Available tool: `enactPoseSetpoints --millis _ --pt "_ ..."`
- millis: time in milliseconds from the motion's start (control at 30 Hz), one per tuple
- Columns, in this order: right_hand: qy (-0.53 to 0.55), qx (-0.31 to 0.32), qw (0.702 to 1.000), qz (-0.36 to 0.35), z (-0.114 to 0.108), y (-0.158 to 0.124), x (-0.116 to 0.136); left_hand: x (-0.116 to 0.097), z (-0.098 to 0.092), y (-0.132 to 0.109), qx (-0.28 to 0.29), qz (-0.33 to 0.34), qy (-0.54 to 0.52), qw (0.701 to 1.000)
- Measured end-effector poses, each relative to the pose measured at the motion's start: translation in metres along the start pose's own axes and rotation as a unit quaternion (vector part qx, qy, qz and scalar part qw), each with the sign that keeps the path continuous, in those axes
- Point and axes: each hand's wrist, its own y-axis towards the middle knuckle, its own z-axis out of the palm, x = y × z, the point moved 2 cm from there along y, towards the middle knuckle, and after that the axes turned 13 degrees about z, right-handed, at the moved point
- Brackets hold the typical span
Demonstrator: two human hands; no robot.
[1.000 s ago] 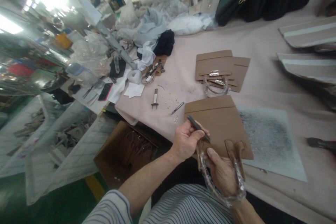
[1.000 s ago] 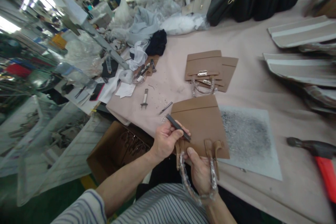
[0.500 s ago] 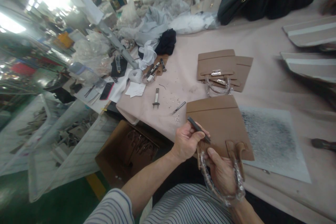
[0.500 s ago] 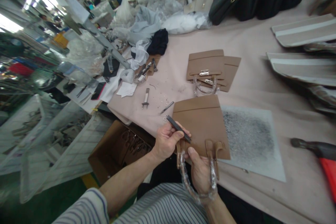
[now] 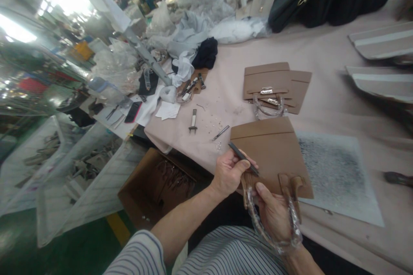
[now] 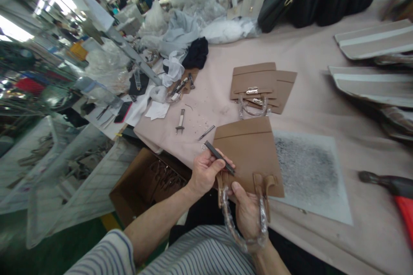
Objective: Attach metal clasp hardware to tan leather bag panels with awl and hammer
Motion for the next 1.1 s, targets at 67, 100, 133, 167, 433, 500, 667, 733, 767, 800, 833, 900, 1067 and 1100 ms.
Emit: enactPoseSetpoints --millis 67,100,133,167,433,500,667,733,767,800,833,900,1067,1100 --pt "-0.001 0.003 1.000 0.000 0.000 0.000 0.000 0.000 0.000 0.000 0.007 0.002 0.001 1.000" --pt "-0.001 0.004 1.000 0.000 0.000 0.000 0.001 0.000 0.000 0.000 0.011 0.003 0.003 1.000" --pt "-0.001 0.005 1.000 0.000 0.000 0.000 0.001 0.000 0.000 0.000 0.013 0.004 0.005 1.000" --pt "-0.003 0.005 1.000 0.001 0.000 0.000 0.001 0.000 0.000 0.000 0.015 0.004 0.007 1.000" --pt "-0.006 0.013 1.000 -0.009 0.002 -0.005 0.005 -0.001 0.002 -0.001 0.043 0.031 0.074 0.996" --pt "-0.010 0.015 1.000 -0.009 0.003 -0.003 0.007 -0.002 0.004 0.002 0.059 0.052 0.105 0.991" --pt "-0.034 0.011 0.999 -0.016 0.001 0.014 0.009 0.003 0.007 0.016 0.104 0.110 0.178 0.972" --pt "-0.054 0.007 0.998 -0.020 -0.003 0.019 0.008 0.010 0.005 0.020 0.111 0.109 0.187 0.970" --pt "-0.067 0.005 0.997 -0.023 -0.006 0.019 0.007 0.014 0.004 0.021 0.114 0.105 0.187 0.970" --pt "-0.082 0.004 0.996 -0.025 -0.010 0.017 0.005 0.018 0.002 0.022 0.117 0.101 0.188 0.970" --pt "-0.096 0.003 0.995 -0.026 -0.015 0.015 0.003 0.022 0.001 0.022 0.122 0.099 0.190 0.969" --pt "-0.121 -0.002 0.992 -0.023 -0.027 0.007 -0.003 0.027 -0.002 0.021 0.130 0.107 0.206 0.964" --pt "-0.260 -0.060 0.963 -0.031 -0.073 -0.016 -0.019 0.031 -0.005 0.016 0.171 0.201 0.264 0.928" --pt "-0.280 -0.074 0.957 -0.028 -0.083 -0.020 -0.019 0.031 -0.005 0.015 0.180 0.219 0.276 0.919"
